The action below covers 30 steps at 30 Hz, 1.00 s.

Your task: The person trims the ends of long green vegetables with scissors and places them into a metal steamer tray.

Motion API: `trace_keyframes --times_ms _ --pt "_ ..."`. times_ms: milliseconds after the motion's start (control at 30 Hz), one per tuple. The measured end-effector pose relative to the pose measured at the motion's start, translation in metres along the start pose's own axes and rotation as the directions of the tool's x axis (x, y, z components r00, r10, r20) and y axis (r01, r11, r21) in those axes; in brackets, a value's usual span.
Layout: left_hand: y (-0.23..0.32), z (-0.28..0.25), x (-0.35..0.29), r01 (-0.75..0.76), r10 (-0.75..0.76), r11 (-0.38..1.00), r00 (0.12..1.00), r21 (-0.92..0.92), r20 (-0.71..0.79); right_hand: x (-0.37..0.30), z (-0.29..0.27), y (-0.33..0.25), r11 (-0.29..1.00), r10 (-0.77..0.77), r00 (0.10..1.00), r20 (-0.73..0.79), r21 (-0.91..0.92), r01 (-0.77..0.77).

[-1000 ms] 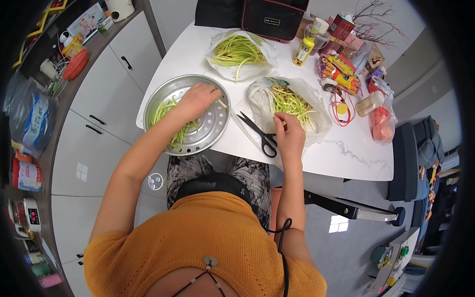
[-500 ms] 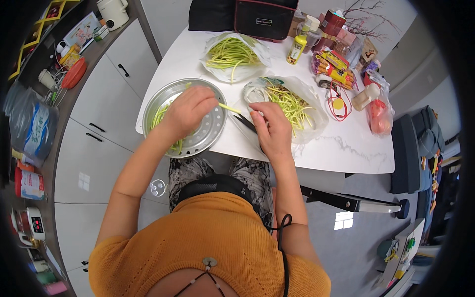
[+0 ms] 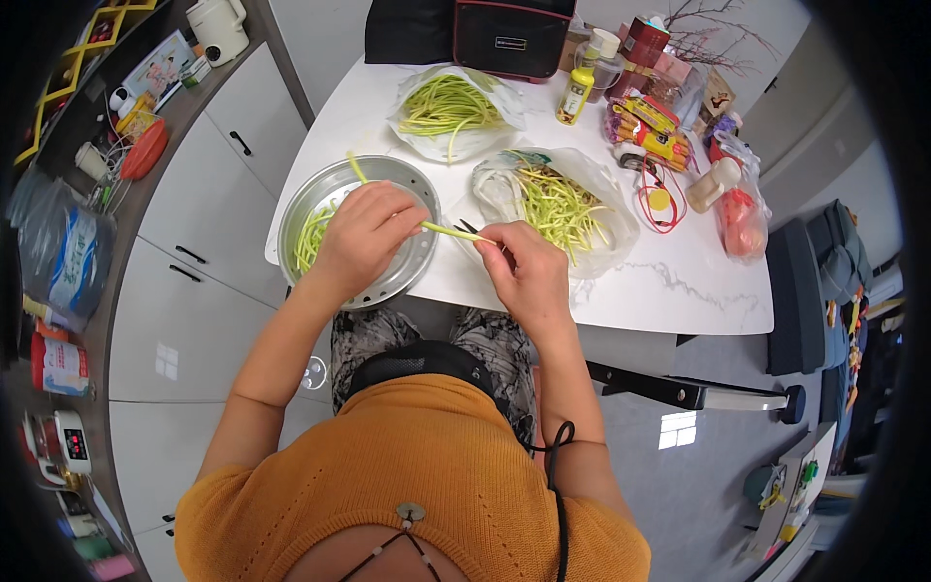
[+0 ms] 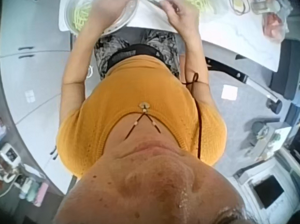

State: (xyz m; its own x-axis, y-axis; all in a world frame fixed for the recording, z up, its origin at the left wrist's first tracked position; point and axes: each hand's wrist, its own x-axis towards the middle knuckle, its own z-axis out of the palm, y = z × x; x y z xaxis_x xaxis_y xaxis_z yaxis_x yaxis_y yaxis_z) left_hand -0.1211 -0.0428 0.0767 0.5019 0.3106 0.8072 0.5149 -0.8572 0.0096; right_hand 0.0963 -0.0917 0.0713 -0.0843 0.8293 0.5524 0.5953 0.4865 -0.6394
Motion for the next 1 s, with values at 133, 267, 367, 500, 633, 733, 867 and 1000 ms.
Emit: trace_keyframes --times_ms 133,267,367,500,633,733,867,1000 --pt "0.018 0.003 -0.009 0.153 -0.148 0.986 0.986 -0.072 0.081 -0.003 0.003 0.000 0.998 -0.028 0.992 -0.126 0.050 0.035" --pt "0.036 0.007 -0.006 0.235 -0.227 0.944 0.972 -0.230 0.061 -0.009 0.004 0.012 0.932 0.135 0.979 -0.152 0.354 -0.073" --pt "0.040 0.008 -0.005 0.277 -0.276 0.916 0.960 -0.291 0.044 -0.011 0.003 0.012 0.750 0.270 0.962 -0.038 0.635 -0.185" --pt "0.041 0.012 -0.007 0.314 -0.325 0.885 0.945 -0.344 0.027 -0.012 0.004 0.015 0.593 0.343 0.939 0.010 0.774 -0.225" --pt "0.043 0.013 -0.008 0.433 -0.433 0.790 0.895 -0.434 0.106 -0.010 0.003 0.016 0.617 0.325 0.946 0.018 0.754 -0.226" --pt "0.051 0.011 -0.009 0.603 -0.591 0.538 0.768 -0.590 0.246 -0.012 0.006 0.016 0.710 0.276 0.961 -0.026 0.680 -0.185" --pt "0.055 0.018 -0.011 0.633 -0.678 0.306 0.670 -0.711 0.304 -0.018 0.017 0.012 0.798 0.259 0.965 -0.028 0.570 -0.198" --pt "0.056 0.025 -0.012 0.618 -0.691 0.287 0.663 -0.732 0.289 -0.021 0.020 0.006 0.874 0.211 0.976 -0.043 0.455 -0.169"
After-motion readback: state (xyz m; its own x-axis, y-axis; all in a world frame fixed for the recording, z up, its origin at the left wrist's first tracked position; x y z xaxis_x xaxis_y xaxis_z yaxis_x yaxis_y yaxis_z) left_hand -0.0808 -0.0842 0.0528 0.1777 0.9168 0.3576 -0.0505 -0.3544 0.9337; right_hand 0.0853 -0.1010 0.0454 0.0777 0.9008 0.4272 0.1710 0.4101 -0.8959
